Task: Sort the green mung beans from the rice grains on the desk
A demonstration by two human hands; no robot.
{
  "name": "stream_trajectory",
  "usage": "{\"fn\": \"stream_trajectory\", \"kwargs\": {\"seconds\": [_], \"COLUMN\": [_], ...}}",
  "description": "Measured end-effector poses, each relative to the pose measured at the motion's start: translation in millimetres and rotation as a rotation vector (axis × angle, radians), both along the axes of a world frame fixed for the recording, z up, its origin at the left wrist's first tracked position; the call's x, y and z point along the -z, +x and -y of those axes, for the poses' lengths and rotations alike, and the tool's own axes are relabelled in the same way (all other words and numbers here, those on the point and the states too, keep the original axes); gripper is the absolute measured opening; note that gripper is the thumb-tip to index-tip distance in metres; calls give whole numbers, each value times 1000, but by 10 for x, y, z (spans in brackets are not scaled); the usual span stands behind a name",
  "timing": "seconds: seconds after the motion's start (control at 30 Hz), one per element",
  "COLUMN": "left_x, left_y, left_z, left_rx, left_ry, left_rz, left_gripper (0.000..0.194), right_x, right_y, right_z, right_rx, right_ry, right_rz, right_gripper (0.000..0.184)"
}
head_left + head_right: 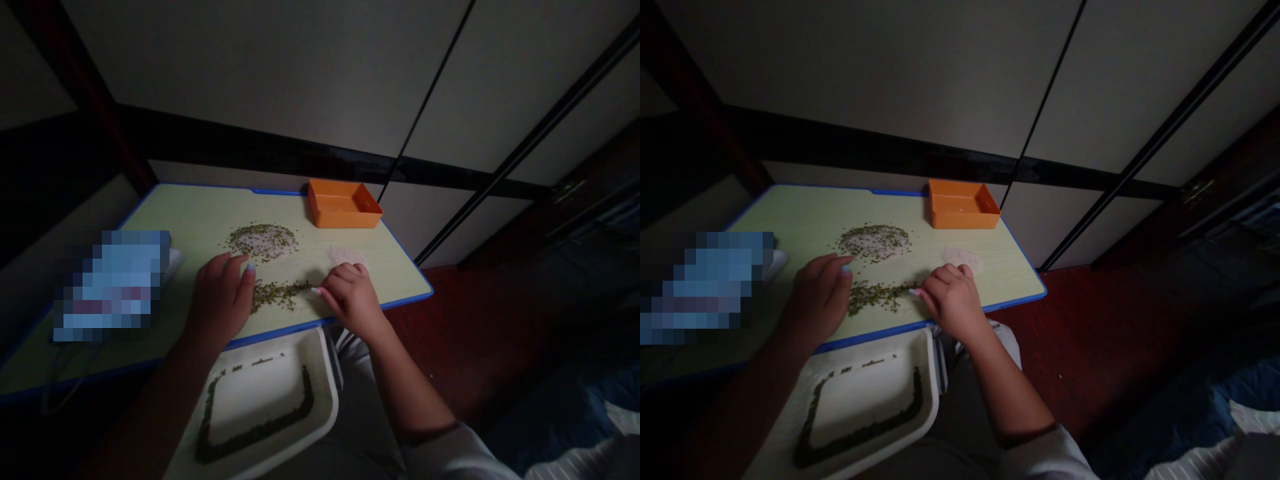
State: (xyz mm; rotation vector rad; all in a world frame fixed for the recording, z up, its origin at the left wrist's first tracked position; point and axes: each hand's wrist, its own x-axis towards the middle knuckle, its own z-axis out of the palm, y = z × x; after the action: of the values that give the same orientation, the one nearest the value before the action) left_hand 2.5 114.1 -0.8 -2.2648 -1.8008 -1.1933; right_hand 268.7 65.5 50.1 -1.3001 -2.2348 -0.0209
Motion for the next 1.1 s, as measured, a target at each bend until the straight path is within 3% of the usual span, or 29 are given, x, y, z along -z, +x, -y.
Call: {"fn": "stream_trajectory", "kwargs": {"seconds": [0.13, 0.27, 0.43, 0.8, 1.1], "left_x": [-20, -24, -15, -9, -30], "left_y": [17, 10, 4, -1, 6], "left_z": [6, 5, 5, -4, 3], "left_rx": [-21, -19, -20, -11, -15], "left_ry": [-15, -11, 21, 29, 5], "left_rz": [-30, -58, -48, -18, -58], "left_gripper": [59, 64, 58, 47, 60], "right_x": [43, 142, 172, 106, 114], "right_y": [-68, -248, -374, -321, -150], "right_z": [242, 318, 302, 250, 174], "right_rx": [176, 288, 329, 441, 549], "right_ry": [-54, -166, -229, -268, -232], "right_rz": [-194, -168, -118, -38, -22], "right_gripper": [30, 29, 30, 27, 27]}}
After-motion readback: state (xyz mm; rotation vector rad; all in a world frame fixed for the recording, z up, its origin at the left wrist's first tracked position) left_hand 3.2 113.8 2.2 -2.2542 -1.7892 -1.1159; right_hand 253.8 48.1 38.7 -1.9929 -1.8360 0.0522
